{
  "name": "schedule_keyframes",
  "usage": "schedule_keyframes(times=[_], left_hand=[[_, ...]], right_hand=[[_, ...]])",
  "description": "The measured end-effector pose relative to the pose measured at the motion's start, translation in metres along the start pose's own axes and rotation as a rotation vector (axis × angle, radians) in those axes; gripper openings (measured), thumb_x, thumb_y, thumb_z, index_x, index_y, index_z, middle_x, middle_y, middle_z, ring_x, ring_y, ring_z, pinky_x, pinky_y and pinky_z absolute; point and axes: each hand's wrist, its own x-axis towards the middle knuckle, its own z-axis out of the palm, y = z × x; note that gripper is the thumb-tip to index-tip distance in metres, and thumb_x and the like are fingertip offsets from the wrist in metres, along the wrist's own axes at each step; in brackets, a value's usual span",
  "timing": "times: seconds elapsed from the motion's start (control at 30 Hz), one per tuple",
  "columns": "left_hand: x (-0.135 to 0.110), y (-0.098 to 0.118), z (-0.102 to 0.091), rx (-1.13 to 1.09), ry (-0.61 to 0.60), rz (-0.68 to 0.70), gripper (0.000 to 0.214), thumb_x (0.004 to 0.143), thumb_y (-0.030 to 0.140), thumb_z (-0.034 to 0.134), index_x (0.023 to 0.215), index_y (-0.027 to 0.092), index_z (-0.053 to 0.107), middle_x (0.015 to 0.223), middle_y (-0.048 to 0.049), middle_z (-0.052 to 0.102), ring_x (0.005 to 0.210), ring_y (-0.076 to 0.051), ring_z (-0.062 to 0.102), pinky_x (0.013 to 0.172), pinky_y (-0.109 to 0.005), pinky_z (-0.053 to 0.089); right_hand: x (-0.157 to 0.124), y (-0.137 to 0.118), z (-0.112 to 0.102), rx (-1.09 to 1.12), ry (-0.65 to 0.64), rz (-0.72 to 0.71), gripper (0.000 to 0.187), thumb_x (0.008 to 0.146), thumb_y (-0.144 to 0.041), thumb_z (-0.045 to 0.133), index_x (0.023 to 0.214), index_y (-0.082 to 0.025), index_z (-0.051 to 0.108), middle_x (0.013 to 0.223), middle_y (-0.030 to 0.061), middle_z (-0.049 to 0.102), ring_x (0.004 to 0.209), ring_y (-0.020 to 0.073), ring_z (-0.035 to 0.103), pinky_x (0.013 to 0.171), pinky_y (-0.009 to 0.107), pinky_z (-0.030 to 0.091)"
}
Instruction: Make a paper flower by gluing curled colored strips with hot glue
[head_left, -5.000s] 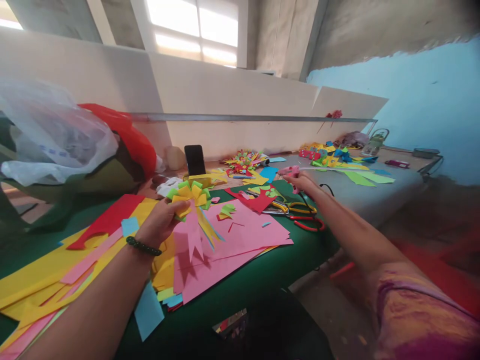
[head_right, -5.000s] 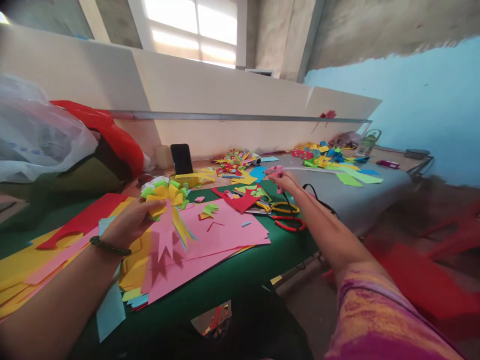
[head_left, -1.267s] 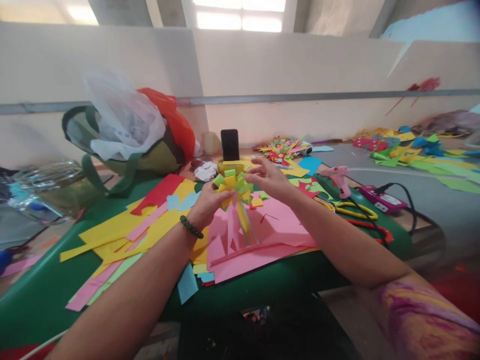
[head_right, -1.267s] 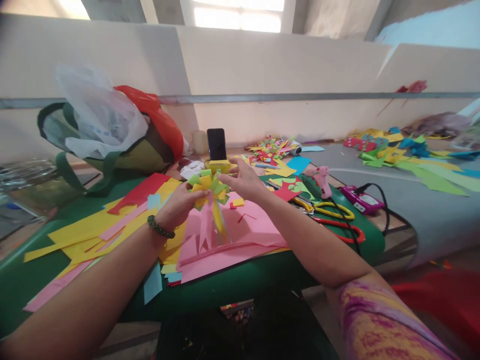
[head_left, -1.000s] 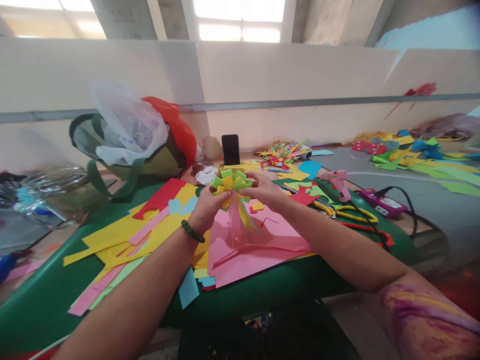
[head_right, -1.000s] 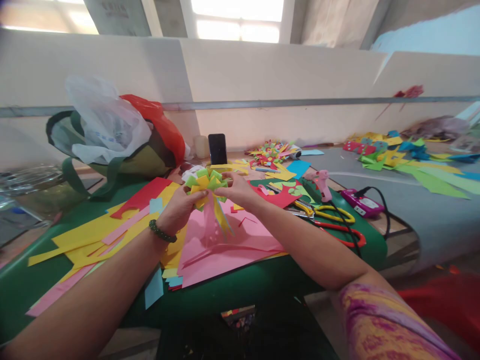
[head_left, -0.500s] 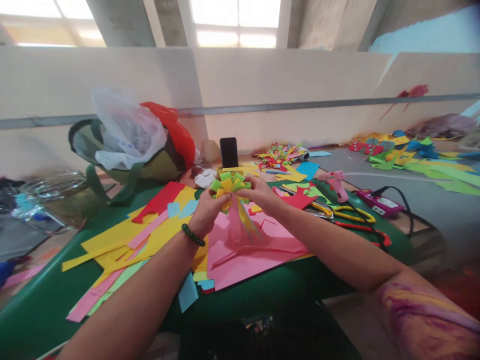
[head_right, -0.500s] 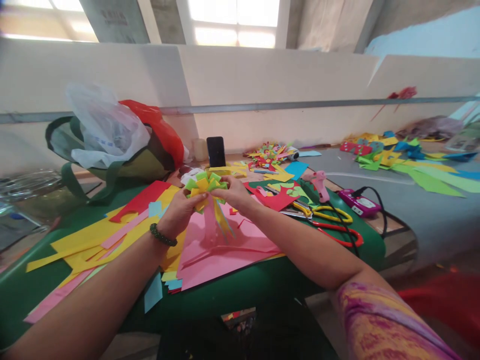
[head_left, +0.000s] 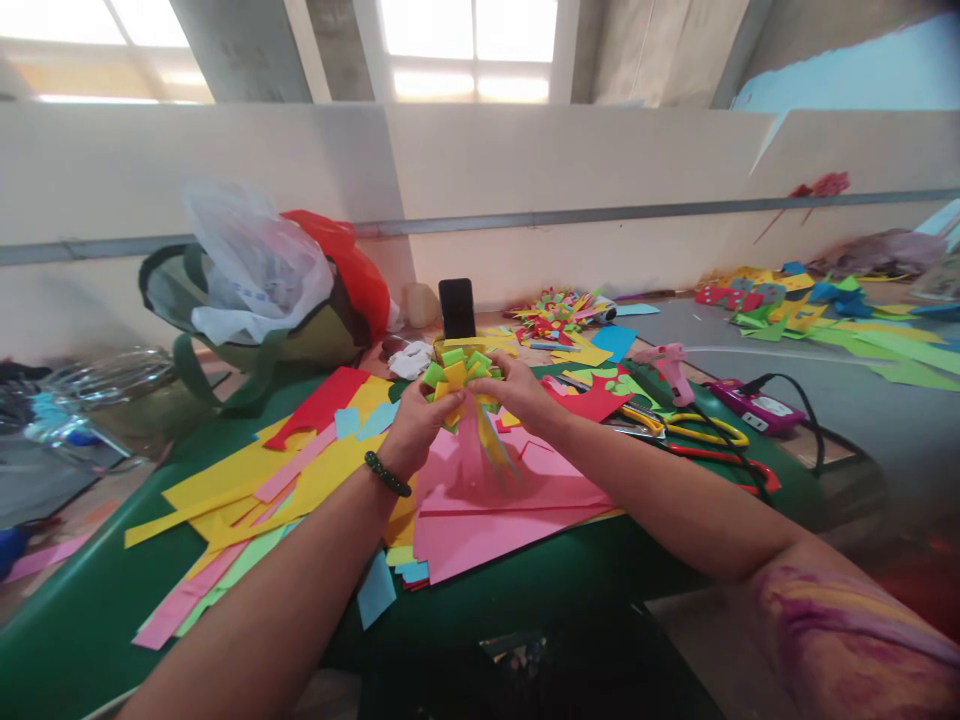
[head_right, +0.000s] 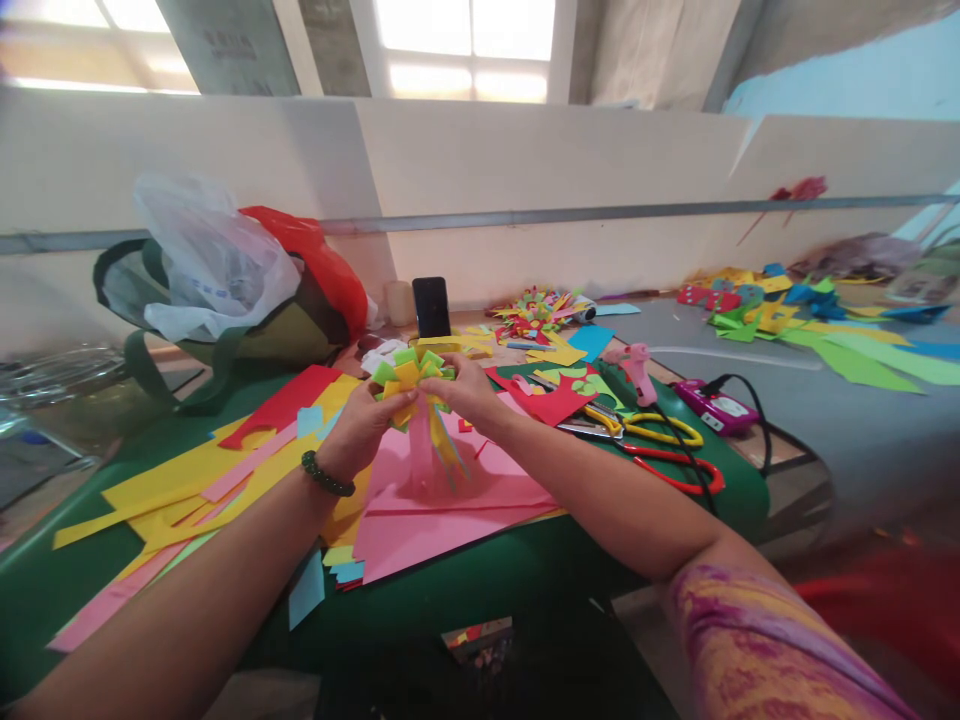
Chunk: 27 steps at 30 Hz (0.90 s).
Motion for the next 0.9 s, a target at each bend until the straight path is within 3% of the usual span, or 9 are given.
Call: schedule_keyframes(times=[0.23, 0.53, 0.9], left_hand=[[0.0005, -0.0031, 0.002, -0.009, 0.01, 0.01, 0.037, 0.05, 0.029, 0.082, 0.082, 0.017, 0.068, 0.082, -0.0024, 0.074, 0.078, -0.02, 0.065, 0.074, -0.032, 0.051], [0.0052, -0.0058, -0.0043, -0.026, 0.047, 0.014, 0.043, 0.053, 0.028, 0.081, 0.092, 0.016, 0.072, 0.087, -0.0036, 0.074, 0.077, -0.018, 0.064, 0.072, -0.03, 0.049], [0.0018, -0.003, -0.0029, -0.01, 0.015, 0.032, 0.04, 0.053, 0.027, 0.082, 0.09, 0.017, 0.07, 0.088, -0.0033, 0.074, 0.078, -0.019, 0.065, 0.074, -0.031, 0.05]], right_hand=[[0.0052, 0.0061, -0.0003, 0.027, 0.03, -0.029, 0.043, 0.06, -0.019, 0.068, 0.103, -0.017, 0.063, 0.094, 0.0022, 0.07, 0.086, 0.0187, 0.067, 0.076, 0.032, 0.055], [0.0054, 0.0045, -0.0017, 0.108, -0.029, 0.013, 0.047, 0.058, -0.011, 0.067, 0.104, -0.017, 0.059, 0.088, 0.0012, 0.07, 0.074, 0.0149, 0.066, 0.067, 0.027, 0.053], [0.0056, 0.0058, -0.0026, -0.012, 0.009, -0.093, 0.047, 0.06, -0.015, 0.071, 0.106, -0.018, 0.063, 0.091, 0.0017, 0.07, 0.084, 0.0187, 0.067, 0.075, 0.032, 0.056]])
